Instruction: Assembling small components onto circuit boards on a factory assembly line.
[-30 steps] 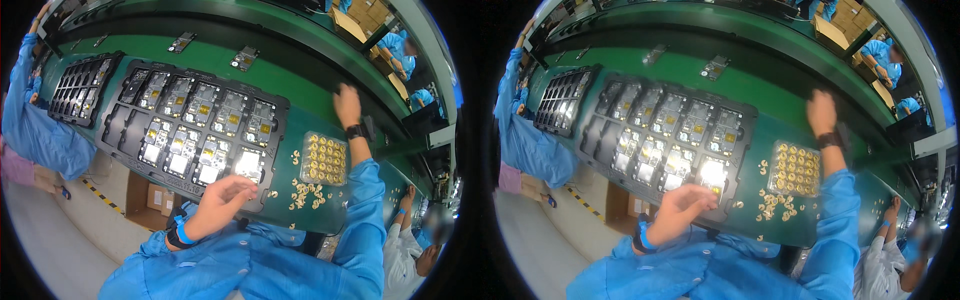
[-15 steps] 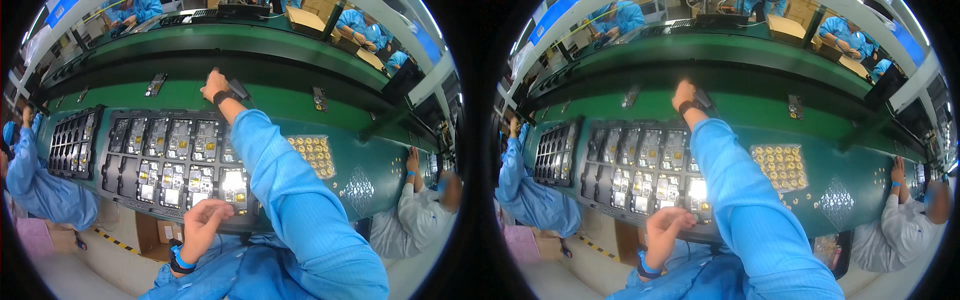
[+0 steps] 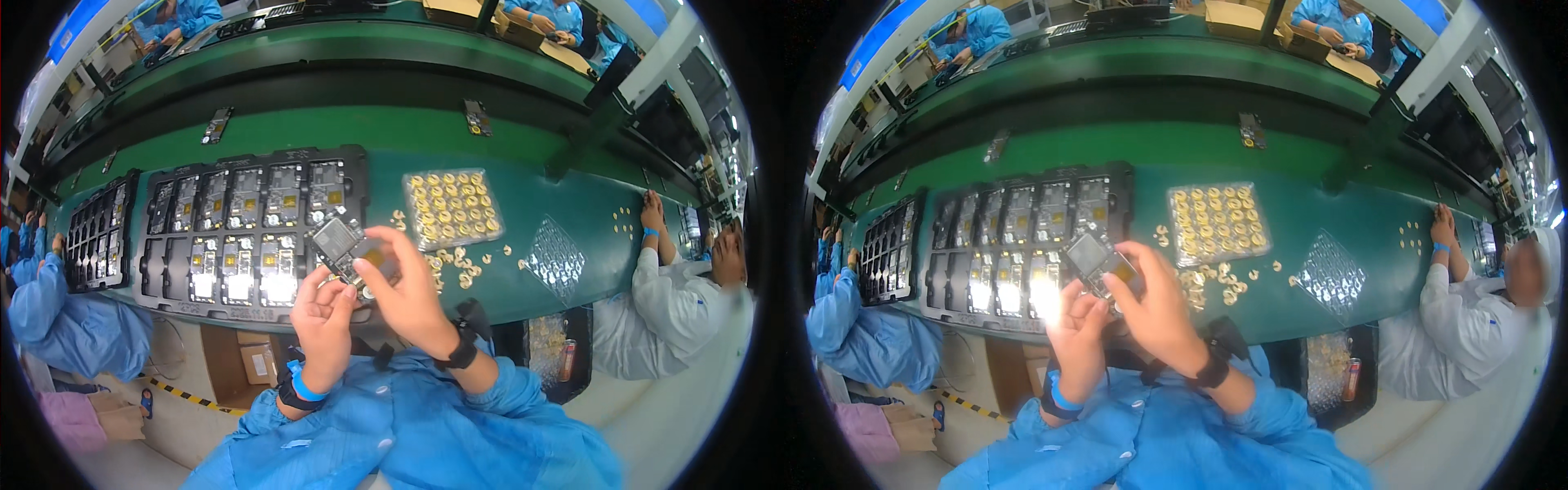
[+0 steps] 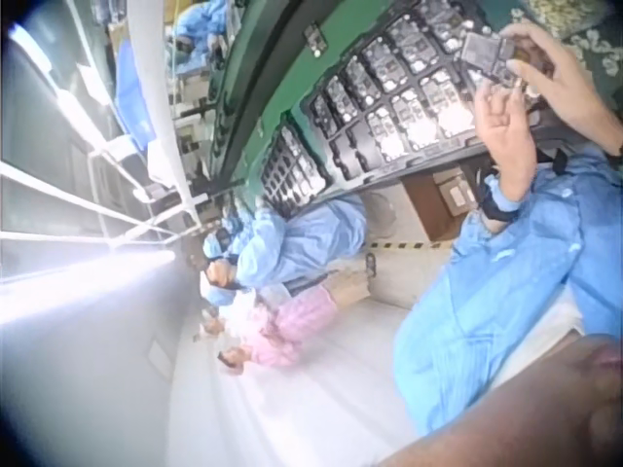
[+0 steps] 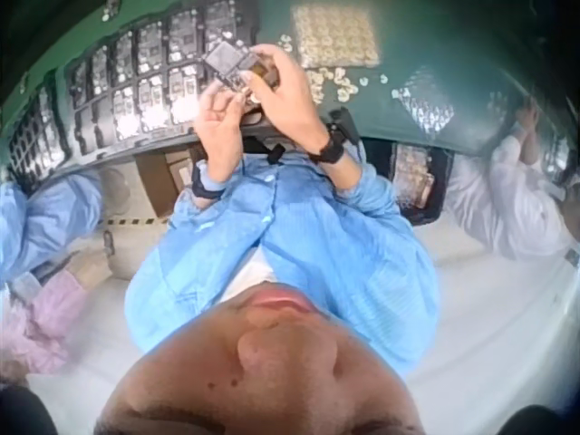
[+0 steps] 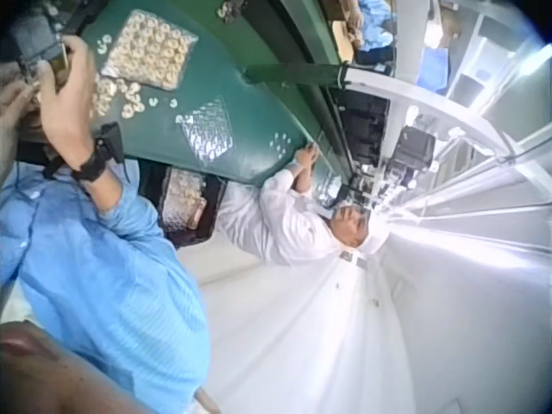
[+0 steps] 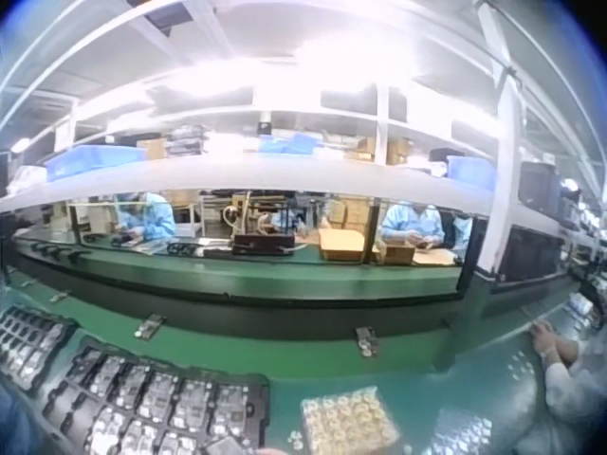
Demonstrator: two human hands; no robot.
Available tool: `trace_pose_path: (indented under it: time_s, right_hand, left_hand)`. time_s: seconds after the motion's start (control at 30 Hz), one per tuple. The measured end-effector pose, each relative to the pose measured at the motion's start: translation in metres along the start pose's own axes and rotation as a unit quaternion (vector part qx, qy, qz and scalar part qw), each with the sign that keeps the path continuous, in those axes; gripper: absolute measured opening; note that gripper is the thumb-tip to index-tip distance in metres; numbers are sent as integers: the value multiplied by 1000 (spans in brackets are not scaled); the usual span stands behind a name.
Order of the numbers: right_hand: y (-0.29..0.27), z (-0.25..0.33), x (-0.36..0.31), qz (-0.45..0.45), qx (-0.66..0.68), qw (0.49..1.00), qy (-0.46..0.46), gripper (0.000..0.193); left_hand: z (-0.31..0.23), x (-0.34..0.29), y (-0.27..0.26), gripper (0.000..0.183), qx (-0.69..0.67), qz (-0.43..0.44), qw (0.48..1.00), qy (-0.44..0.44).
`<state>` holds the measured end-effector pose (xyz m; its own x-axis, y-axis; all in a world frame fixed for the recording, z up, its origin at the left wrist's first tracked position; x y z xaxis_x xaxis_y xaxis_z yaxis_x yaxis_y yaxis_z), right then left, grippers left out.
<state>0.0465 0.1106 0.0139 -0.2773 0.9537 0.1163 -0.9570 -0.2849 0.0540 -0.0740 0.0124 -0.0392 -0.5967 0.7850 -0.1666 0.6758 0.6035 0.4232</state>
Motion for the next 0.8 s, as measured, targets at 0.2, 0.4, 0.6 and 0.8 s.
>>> trace_pose_path:
  time_s: [0.2,0.4,0.6,0.8]
  right_hand:
    - [-151,25,30,-124,-430,867,-220,20]
    - [-163,7,76,-22,-519,824,-226,18]
    - [-164,-9,87,-15,-511,844,-163,14]
    - [-152,-2,84,46,-562,786,-252,12]
  left_hand:
    - [-7,-17,32,71,64,65,995,35]
    - [-1,-20,36,58,59,59,996,41]
    - [-22,-26,35,18,201,116,960,159]
    - [-27,-29,35,9,225,124,956,142]
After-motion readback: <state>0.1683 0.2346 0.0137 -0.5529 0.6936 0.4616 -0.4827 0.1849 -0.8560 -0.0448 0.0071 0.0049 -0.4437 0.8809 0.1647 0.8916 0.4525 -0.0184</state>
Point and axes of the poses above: each hand's wrist, its own x-axis towards the middle knuckle, its own y-axis out of the palm, z = x × y, the point moved 8 cm from there along x, towards the middle knuckle, and after that the axes turned 5 degrees about -z, right-handed, at the moved point
